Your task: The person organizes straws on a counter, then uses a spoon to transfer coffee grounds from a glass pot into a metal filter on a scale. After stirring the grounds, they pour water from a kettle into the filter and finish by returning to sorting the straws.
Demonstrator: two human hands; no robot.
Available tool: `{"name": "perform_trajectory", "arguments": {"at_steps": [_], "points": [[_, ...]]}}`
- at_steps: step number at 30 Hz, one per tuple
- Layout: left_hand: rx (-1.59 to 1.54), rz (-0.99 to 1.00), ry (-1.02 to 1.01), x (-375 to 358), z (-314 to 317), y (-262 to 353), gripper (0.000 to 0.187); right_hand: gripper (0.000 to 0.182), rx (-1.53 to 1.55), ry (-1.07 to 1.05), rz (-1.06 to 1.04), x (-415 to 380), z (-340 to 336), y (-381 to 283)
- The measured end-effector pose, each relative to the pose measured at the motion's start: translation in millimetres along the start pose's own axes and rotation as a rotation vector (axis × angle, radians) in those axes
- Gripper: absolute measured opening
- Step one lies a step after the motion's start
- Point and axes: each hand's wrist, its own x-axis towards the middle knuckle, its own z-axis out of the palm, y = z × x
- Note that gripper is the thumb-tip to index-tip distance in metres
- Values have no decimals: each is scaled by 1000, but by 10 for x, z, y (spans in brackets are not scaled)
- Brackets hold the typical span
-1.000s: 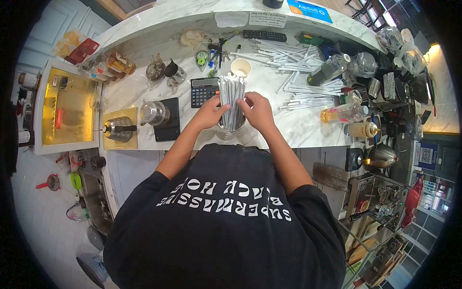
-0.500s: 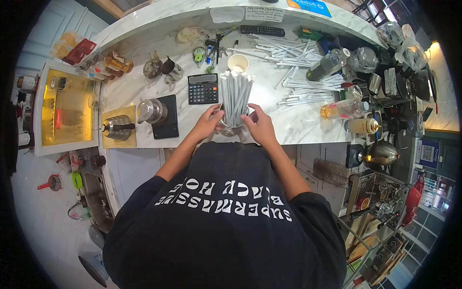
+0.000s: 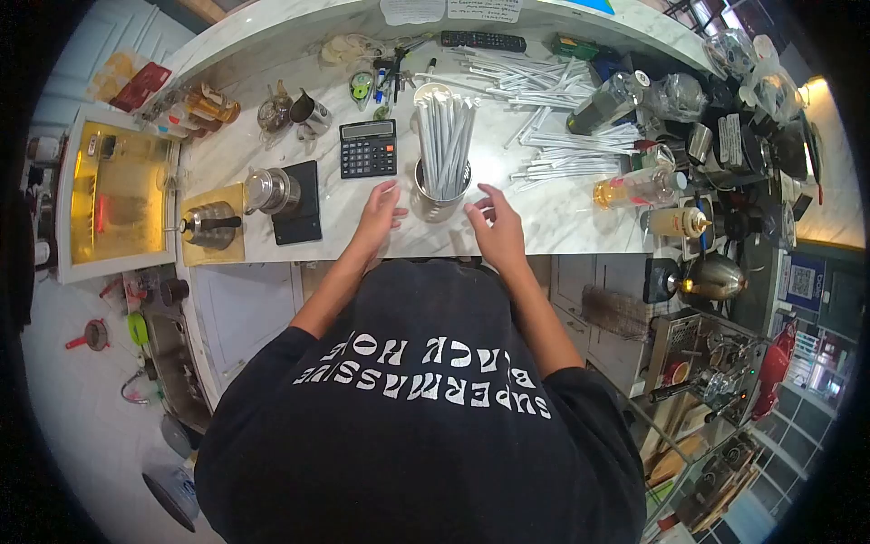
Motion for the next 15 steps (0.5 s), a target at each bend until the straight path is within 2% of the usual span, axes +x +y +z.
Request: {"name": "perform_trajectory", "arguments": {"at_steps": [6, 10, 12, 14, 15], "points": [[-151, -117, 247, -657, -108, -163, 56, 48, -38, -197, -32, -292, -144, -52], [-145, -74, 275, -996, -7, -219, 55, 44, -27, -297, -127, -366, -163, -152], [-117, -96, 292, -1140, 67, -345, 55, 44, -27, -347, -106, -387, -142, -234], [-137, 35, 310, -1312, 199, -480, 58, 41, -84, -445, -75, -427, -149, -347], [-135, 16, 324, -1409, 247, -545, 58, 41, -77, -464, -64, -462, -154, -371]]}}
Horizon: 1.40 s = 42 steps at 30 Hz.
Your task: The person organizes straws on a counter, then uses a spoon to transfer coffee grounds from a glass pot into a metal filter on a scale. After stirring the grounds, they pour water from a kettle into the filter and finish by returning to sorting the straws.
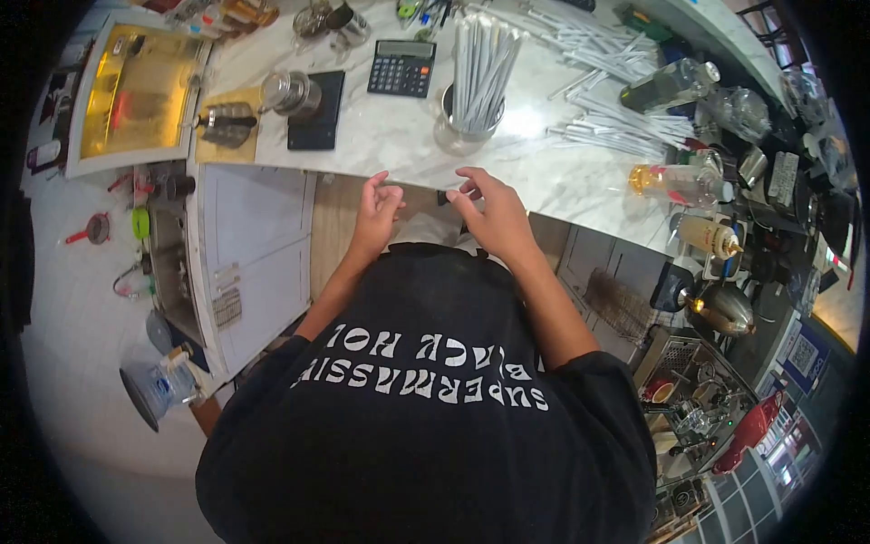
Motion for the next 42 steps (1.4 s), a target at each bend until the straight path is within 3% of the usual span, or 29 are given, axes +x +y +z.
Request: {"name": "perform_trajectory", "arguments": {"at_steps": [6, 11, 18, 20, 30, 36, 38, 42], "points": [[51, 23, 52, -303, -151, -246, 63, 43, -52, -162, -147, -162, 60, -199], [-26, 70, 29, -172, -234, -431, 60, 39, -53, -117, -135, -241, 219, -176], [65, 195, -68, 209, -467, -132, 50, 36, -84, -92, -198, 7, 587, -623], [209, 215, -147, 294, -676, 122, 47, 38, -95, -51, -177, 136, 732, -746], [314, 391, -181, 824, -2057, 906, 36, 41, -65, 144, -158, 971, 1737, -1393], [310, 393, -217, 1145, -2808, 1119, 30, 51, -194, 388, -340, 1632, 2260, -1532], [330, 373, -228, 1160, -3036, 1136, 30, 61, -337, 379, -359, 1753, 2343, -1700], [318, 360, -244, 1244, -3281, 975, 34, 64, -483, 395, -340, 1960, 2517, -1807]]}}
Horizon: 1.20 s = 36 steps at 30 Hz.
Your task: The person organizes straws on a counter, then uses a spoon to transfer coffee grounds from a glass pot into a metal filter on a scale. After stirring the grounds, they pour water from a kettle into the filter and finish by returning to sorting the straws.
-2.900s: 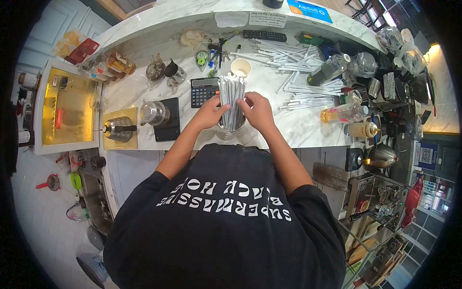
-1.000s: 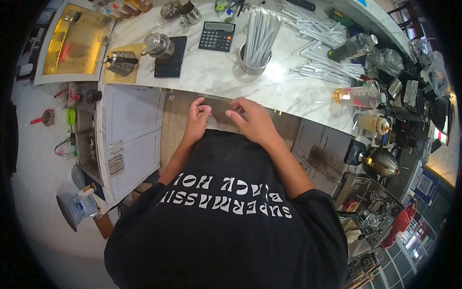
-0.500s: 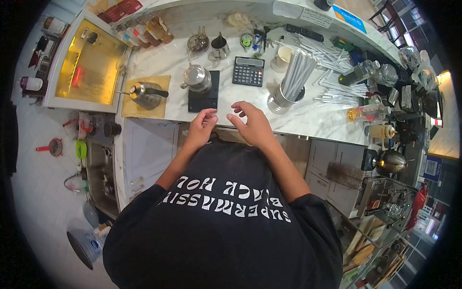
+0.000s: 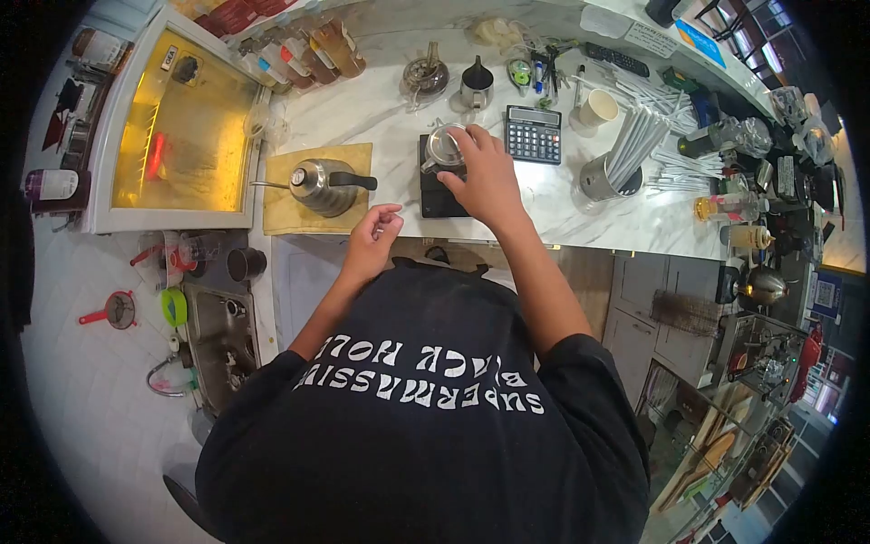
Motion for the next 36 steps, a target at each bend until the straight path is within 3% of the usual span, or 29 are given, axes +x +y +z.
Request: {"name": "perform_trajectory", "arguments": {"at_steps": [9, 15, 18, 20, 24, 28, 31, 33, 36], "points": [[-79, -37, -15, -41, -131, -123, 35, 63, -175, -85, 27, 133, 86, -12], [-122, -61, 4, -67, -121, -250, 36, 59, 120, -85, 92, 174, -9, -41], [-123, -63, 26, -104, -114, -227, 36, 57, 235, 58, 69, 108, 24, 114], [-126, -52, 37, -66, -140, -177, 35, 58, 388, 176, 200, 23, 19, 216], [-109, -52, 86, 12, -103, -228, 33, 61, 360, 239, 410, -329, 9, 381], [-142, -106, 34, 109, 60, -211, 31, 60, 109, 151, 317, -848, 198, 870], [-179, -98, 38, 206, 152, -169, 30, 63, 14, -9, 427, -1031, 213, 1073], [-182, -92, 50, 266, 191, -160, 30, 66, -219, -31, 330, -1074, 251, 1184], [-181, -81, 72, 359, 240, -123, 29, 65, -333, -131, 221, -1004, 257, 1276]]}}
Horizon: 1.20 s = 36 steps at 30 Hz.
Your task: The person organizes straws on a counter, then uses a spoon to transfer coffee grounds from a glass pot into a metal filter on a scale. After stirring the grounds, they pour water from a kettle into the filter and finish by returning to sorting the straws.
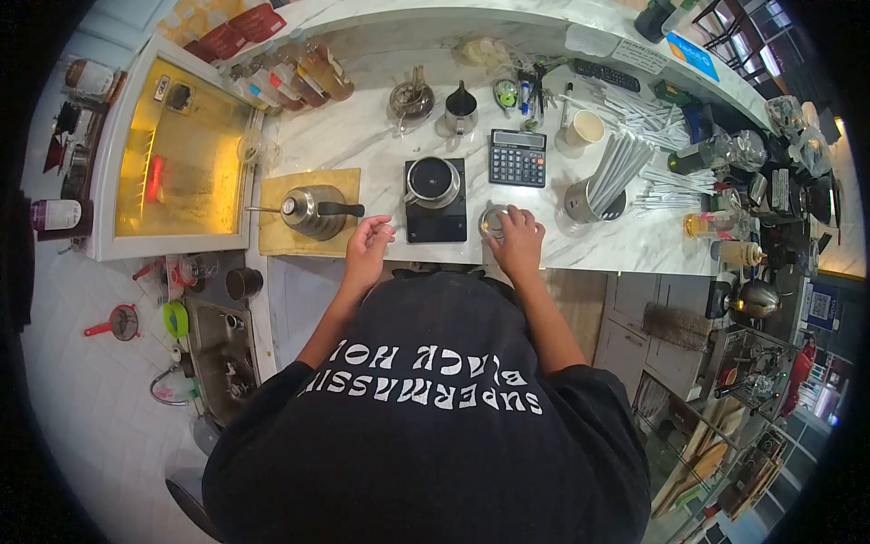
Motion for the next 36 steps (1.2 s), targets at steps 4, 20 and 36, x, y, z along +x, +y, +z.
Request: {"name": "perform_trajectory", "arguments": {"at_steps": [4, 20, 36], "points": [[-55, 15, 46, 72, 164, 82, 27, 65, -10, -71, -15, 124, 43, 23], [-106, 56, 304, 166, 400, 122, 24, 40, 521, 133, -115, 1226, -474, 66], [19, -104, 524, -104, 667, 72, 26, 41, 731, -17, -45, 3097, 115, -18]]}}
